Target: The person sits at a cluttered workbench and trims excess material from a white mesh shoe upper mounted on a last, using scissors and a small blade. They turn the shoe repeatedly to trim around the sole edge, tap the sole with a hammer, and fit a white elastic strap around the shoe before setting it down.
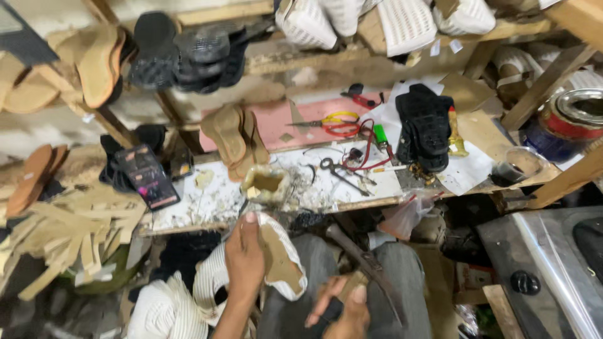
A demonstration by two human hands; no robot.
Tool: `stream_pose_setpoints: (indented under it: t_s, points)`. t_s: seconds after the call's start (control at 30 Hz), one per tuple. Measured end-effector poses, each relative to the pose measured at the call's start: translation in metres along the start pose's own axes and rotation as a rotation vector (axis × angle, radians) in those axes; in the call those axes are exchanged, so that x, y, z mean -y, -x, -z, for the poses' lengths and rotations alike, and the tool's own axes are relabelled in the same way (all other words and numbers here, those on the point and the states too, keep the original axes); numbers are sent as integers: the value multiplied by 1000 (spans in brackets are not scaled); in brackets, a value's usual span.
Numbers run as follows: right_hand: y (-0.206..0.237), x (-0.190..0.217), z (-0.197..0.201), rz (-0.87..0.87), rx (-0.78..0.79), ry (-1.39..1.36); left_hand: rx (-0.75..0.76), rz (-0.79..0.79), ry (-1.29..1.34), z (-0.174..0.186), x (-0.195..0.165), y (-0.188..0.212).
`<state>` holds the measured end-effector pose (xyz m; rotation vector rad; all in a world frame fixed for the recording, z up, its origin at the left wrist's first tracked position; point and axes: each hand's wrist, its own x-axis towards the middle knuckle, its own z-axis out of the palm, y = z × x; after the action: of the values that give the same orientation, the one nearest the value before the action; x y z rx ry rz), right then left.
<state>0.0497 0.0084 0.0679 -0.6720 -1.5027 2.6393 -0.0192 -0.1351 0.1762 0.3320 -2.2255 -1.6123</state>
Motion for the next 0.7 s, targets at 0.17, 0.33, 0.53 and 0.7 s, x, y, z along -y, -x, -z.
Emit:
stream_pose_setpoints:
  t_s: [0.17, 0.33, 0.53, 0.7]
  points:
    - [2, -1, -10, -138, 113, 110, -87, 18, -31, -7, 9, 5]
    - [16, 37, -19, -78, 269, 256, -101, -4, -60, -3, 16, 3]
    - [9, 45, -15, 167, 316, 617, -61, 2, -95, -2, 18, -1]
    - [-1, 49, -7, 989, 303, 826, 25, -18, -59, -5, 8, -2]
